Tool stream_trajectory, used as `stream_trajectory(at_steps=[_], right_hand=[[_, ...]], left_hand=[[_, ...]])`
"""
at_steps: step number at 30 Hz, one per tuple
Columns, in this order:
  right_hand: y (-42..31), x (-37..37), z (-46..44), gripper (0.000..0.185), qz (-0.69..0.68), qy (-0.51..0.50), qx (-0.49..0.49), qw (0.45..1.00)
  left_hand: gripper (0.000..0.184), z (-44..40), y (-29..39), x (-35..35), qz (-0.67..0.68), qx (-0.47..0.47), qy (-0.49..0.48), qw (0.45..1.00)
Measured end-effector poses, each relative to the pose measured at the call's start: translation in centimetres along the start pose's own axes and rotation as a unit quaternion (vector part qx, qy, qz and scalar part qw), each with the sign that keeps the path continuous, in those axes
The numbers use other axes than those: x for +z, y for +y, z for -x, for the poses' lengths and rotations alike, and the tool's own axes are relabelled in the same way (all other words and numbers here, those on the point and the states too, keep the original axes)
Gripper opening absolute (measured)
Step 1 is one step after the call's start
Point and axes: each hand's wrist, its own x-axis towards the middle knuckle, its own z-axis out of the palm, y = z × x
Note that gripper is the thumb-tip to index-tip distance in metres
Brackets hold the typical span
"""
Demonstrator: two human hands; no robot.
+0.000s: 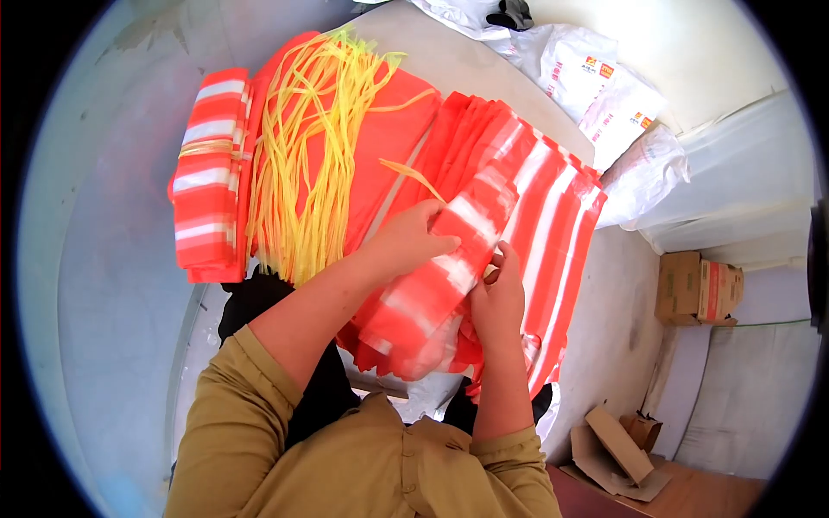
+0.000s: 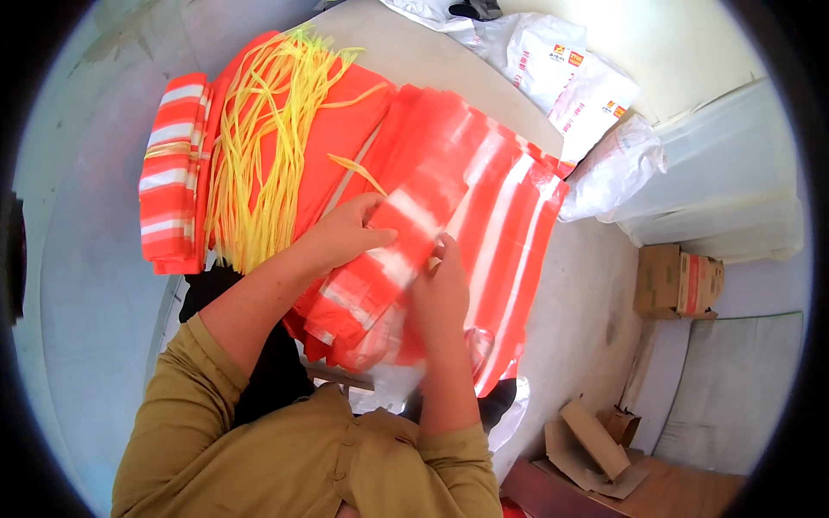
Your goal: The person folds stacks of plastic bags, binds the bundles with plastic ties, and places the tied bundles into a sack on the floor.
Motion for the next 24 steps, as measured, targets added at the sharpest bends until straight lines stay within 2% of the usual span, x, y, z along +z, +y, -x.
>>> stream_trajectory(at_steps=[3,6,9,12,15,18,21,24], right_hand=[[0.7,-0.2,-0.9,0.038,0.031,-0.004,0.002,1.0],[0.4,-0.9,-1.2,0.032,-0.054,-0.008,0.021,0.998],[1.8,-1.5,-1.6,0.032,0.006,0.021,-0.137,0.99],[1.3,-2.5,-1.4,0.031,0.016,-0.05,-0.064,0.997],[0.3,-4.2,-0.5,0.021,0.132,-0.093,-0.085,0.983],[-1.0,-6.1,-0.2,0.014,0.244,-0.22,-0.037,0.944],[0.0,-6.9,0.0,0.015,0.032,-0.237,-0.096,0.966],[0.5,-5.3,-0.5,0.02,-0.168,-0.186,-0.154,0.956]], left_hand=[[0.054,0.6,0.4,0.5,-0.013,0.035,0.014,0.999],[0.055,0.3,0.0,0.7,-0.027,0.055,0.028,0.998],[0.053,0.3,0.6,0.2,-0.234,0.052,0.06,0.969],[0.052,1.0,1.8,0.0,-0.387,0.051,0.078,0.917],[0.055,0.7,1.6,-0.3,-0.433,0.035,0.061,0.899],[0.05,1.1,2.1,-0.1,-0.438,0.044,0.069,0.895],[0.048,1.0,1.5,0.0,-0.462,0.077,0.083,0.88],[0.046,0.8,0.9,0.1,-0.454,0.091,0.09,0.882]])
